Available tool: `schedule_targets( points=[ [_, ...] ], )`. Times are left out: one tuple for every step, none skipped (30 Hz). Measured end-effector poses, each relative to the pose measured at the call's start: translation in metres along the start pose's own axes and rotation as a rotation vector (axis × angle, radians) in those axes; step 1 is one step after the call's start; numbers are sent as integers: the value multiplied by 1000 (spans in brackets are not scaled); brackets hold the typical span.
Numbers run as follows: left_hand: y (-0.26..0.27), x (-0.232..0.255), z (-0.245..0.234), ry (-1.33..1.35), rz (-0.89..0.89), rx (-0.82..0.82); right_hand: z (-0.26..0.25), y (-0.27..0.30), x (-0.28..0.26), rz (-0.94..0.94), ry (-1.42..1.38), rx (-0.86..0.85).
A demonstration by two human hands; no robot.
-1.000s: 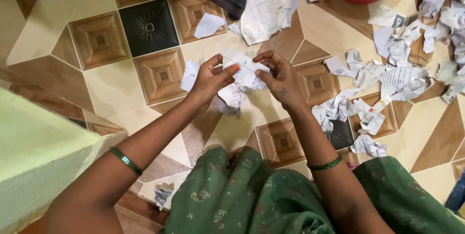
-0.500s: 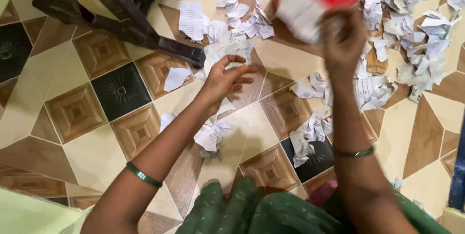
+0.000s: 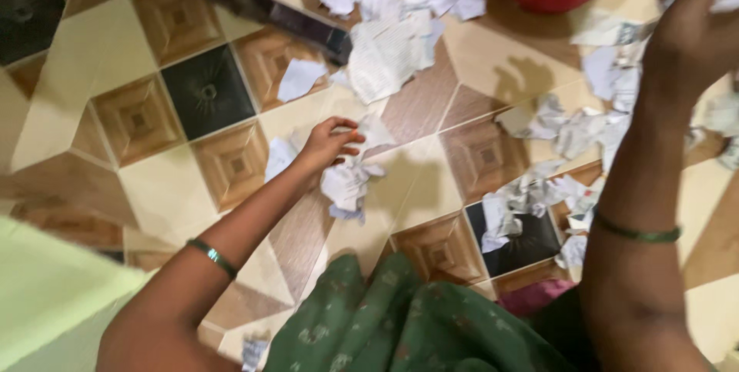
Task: The person sits on a tiled floor and gathers scattered pieces of paper by hand, placing them into a red bucket. The person repeatedly picks up small paper pieces and deposits them into the bucket.
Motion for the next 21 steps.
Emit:
schedule_targets(
  points=[
    [-6,-1,-5,-33,90,5,10,21,-11,1,-47,-12],
    [-11,-1,-10,-68,179,11,19,41,-21,17,-88,-31],
    [-13,-3,-16,-105,265,13,28,62,-31,35,-128,-60],
    [-14,-5,-25,-104,286,77,38,85,-42,65,-165,-97],
    [-14,-3,-32,-103,316,135,45,101,-51,88,-199,-133],
    [-9,-4,-40,-103,346,192,55,120,-62,121,-200,-190],
    [-1,-3,-47,-234,378,296,65,136,-72,145,-192,-254],
    [8,0,-53,-366,407,399,73,149,-82,169,-186,-318],
    [16,5,-55,-499,438,501,81,160,-94,170,-239,-381],
    [23,10,-54,-558,457,522,90,168,-106,171,-293,-444],
    [29,14,-50,-616,476,541,99,175,-114,203,-294,-552],
    [34,17,-44,-675,495,559,107,180,-121,234,-294,-659],
    [39,22,-38,-727,520,593,113,182,-130,211,-295,-728],
    [42,25,-30,-779,545,626,117,183,-138,189,-296,-797],
    [43,29,-22,-832,571,660,121,183,-145,165,-296,-864],
    [43,29,-16,-882,542,635,123,183,-152,153,-283,-882],
    [40,31,-10,-928,515,613,125,180,-156,135,-268,-900],
    [37,33,-3,-973,489,590,126,176,-159,118,-252,-917],
    [37,36,0,-897,520,580,127,172,-162,93,-245,-909],
    [37,38,5,-821,551,568,128,167,-163,68,-238,-901],
    [38,39,8,-749,577,552,129,166,-166,49,-233,-892]
  ],
)
Point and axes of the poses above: each hand's wrist, its own y-axis away from the middle knuckle, its own z-axis out of the palm, x = y × z, the point moved 4 cm from there along -y, towards the middle knuckle, and after that the axes turned 14 degrees about -z, right-handed, at the moved point
